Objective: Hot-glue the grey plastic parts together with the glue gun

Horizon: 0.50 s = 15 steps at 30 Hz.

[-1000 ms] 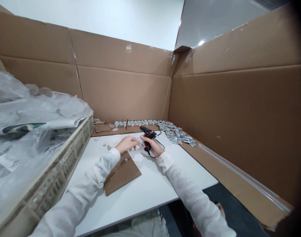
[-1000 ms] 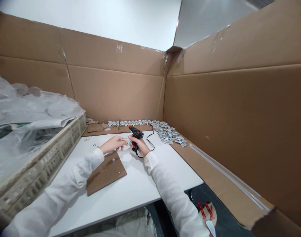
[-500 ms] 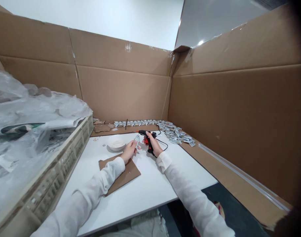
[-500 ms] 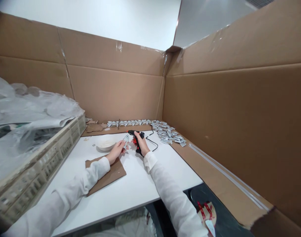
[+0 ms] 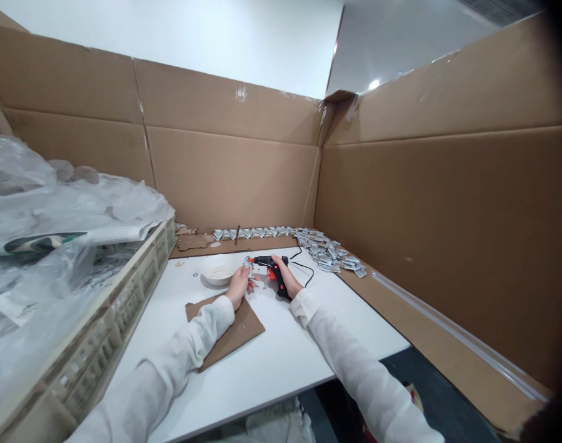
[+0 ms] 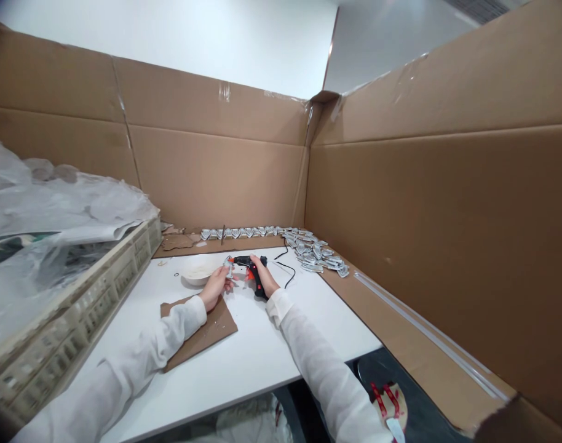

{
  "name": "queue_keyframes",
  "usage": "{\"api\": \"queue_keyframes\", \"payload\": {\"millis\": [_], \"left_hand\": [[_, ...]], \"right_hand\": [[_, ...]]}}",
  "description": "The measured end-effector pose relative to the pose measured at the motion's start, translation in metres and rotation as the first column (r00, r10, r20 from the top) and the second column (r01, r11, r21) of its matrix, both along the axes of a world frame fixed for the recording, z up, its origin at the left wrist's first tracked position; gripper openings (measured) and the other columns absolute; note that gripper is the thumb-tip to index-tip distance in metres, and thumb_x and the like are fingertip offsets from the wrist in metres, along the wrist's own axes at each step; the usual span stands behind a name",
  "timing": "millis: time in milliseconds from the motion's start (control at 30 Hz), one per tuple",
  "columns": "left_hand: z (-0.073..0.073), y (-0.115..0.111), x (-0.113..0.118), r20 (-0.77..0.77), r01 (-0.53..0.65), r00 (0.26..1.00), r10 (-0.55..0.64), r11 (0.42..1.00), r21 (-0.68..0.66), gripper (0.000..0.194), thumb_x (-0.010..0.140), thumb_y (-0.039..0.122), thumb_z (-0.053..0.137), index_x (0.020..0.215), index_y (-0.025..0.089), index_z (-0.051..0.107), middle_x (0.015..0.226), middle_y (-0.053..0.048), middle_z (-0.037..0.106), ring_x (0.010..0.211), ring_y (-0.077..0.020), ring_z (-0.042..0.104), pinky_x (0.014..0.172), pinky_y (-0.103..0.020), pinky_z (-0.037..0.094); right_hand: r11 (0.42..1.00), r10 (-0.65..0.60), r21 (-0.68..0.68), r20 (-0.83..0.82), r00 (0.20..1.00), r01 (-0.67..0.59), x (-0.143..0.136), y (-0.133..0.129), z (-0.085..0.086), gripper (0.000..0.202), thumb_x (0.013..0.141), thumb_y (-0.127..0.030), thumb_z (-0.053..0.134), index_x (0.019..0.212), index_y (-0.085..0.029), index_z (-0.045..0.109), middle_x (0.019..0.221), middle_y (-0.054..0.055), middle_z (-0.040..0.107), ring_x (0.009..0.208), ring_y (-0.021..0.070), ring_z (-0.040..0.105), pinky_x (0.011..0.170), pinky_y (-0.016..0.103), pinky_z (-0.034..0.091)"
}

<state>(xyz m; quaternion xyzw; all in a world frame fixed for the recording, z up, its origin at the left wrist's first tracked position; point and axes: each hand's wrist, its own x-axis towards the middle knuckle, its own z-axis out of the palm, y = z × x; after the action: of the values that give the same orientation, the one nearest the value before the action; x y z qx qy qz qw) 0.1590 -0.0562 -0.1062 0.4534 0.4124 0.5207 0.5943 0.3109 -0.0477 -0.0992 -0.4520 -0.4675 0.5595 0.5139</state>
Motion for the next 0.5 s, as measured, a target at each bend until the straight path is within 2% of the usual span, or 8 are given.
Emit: {"api": "queue_keyframes", "payload": {"millis": [167,333,500], "left_hand": [[0.0000,-0.0007,0.0014,0.017,-0.008,1.000,0.008,1.000,0.009,0.028,0.090,0.042,0.048,0.089,0.014,0.047,0.064,-0.001,0.061,0.041,-0.0057,0.048,0.041,-0.016,0.032],[-0.0002,-0.0008,0.0009,0.013,0.001,1.000,-0.001,1.000,0.003,0.022,0.092,0.036,0.046,0.092,0.014,0.046,0.067,-0.001,0.061,0.043,-0.0050,0.047,0.041,-0.015,0.032],[-0.0025,0.0012,-0.0001,0.014,0.002,1.000,-0.002,1.000,0.017,0.027,0.087,0.041,0.054,0.091,0.015,0.047,0.064,0.002,0.056,0.043,-0.0055,0.046,0.040,-0.016,0.031]], "right_hand": [[1.000,-0.005,-0.010,0.004,1.000,0.005,0.0025,0.0030,-0.0060,0.048,0.071,-0.063,0.060,0.062,-0.015,0.057,0.054,0.003,0.058,0.047,0.0094,0.052,0.050,0.021,0.041],[1.000,-0.011,-0.012,-0.007,1.000,0.011,0.0021,0.0010,-0.0049,0.044,0.072,-0.059,0.061,0.061,-0.016,0.056,0.052,0.002,0.056,0.047,0.0098,0.052,0.051,0.021,0.042],[1.000,-0.001,-0.012,-0.004,1.000,0.001,0.0015,-0.0024,-0.0018,0.045,0.071,-0.060,0.061,0.061,-0.017,0.056,0.051,0.003,0.056,0.048,0.0112,0.053,0.051,0.022,0.042]]}}
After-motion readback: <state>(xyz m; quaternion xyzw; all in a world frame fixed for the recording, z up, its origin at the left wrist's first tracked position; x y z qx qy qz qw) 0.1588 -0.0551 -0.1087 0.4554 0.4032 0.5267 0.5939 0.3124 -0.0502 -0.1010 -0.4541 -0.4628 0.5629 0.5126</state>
